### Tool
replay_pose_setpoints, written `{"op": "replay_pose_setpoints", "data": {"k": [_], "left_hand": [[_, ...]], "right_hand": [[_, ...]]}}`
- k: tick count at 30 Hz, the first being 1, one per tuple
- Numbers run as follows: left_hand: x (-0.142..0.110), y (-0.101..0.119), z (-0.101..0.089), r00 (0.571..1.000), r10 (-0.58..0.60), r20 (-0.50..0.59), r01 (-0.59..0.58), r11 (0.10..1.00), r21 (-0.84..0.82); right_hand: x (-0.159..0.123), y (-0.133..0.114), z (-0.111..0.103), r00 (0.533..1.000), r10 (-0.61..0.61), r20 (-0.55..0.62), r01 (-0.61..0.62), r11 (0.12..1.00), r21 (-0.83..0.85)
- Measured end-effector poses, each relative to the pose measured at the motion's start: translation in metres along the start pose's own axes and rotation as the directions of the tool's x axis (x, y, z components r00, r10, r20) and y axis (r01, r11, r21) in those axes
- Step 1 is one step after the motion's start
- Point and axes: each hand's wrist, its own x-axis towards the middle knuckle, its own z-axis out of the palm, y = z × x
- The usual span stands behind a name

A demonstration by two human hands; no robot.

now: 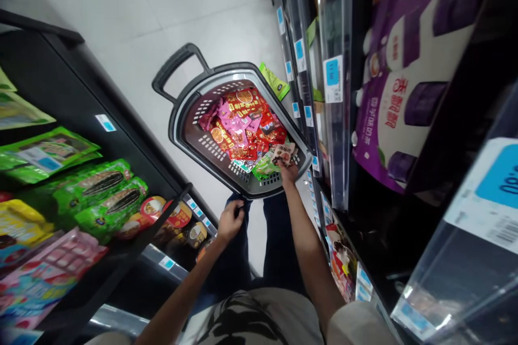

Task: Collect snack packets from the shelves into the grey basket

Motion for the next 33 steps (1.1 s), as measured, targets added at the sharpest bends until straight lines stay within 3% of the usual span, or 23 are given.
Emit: {"op": "replay_pose_setpoints", "data": {"k": [4,7,10,12,15,18,22,27,31,32,33], "left_hand": [[0.027,0.032,-0.01,0.998,-0.063,-0.025,0.049,0.925,-0.377],[0.048,0.051,-0.02,0.982,0.039,0.184,0.089,0.766,-0.637],[0.059,0.061,-0.029,0.915,0.223,0.337,0.105,0.674,-0.731],[0.06,0.064,-0.033,0.91,0.253,0.328,0.082,0.667,-0.74],[0.058,0.063,-0.031,0.956,0.156,0.249,0.089,0.654,-0.751],[0.058,0.061,-0.023,0.967,0.095,0.234,0.13,0.608,-0.783],[0.058,0.054,-0.016,0.953,0.075,0.295,0.214,0.524,-0.824],[0.047,0.038,-0.035,0.93,0.093,0.356,0.252,0.544,-0.8],[0.035,0.029,-0.055,0.963,-0.004,0.27,0.226,0.56,-0.797],[0.033,0.026,-0.059,0.972,-0.043,0.232,0.216,0.557,-0.802],[0.031,0.023,-0.064,0.979,-0.083,0.186,0.2,0.546,-0.813]], "right_hand": [[-0.055,-0.004,-0.038,0.983,-0.034,0.182,-0.031,0.94,0.34],[-0.094,-0.01,-0.053,0.93,-0.066,0.36,-0.087,0.916,0.392],[-0.123,-0.02,-0.056,0.874,-0.088,0.478,-0.076,0.947,0.313],[-0.138,-0.026,-0.054,0.89,-0.112,0.443,-0.011,0.964,0.267],[-0.154,-0.028,-0.049,0.953,-0.147,0.267,0.088,0.971,0.221],[-0.163,-0.024,-0.043,0.977,-0.152,0.149,0.123,0.974,0.188],[-0.166,-0.019,-0.041,0.957,-0.159,0.242,0.113,0.974,0.195],[-0.166,-0.017,-0.05,0.811,-0.172,0.56,0.097,0.982,0.161],[-0.148,-0.022,-0.049,0.598,-0.196,0.777,0.113,0.981,0.161],[-0.136,-0.025,-0.044,0.579,-0.23,0.782,0.12,0.973,0.197],[-0.12,-0.029,-0.037,0.605,-0.278,0.746,0.156,0.96,0.232]]}}
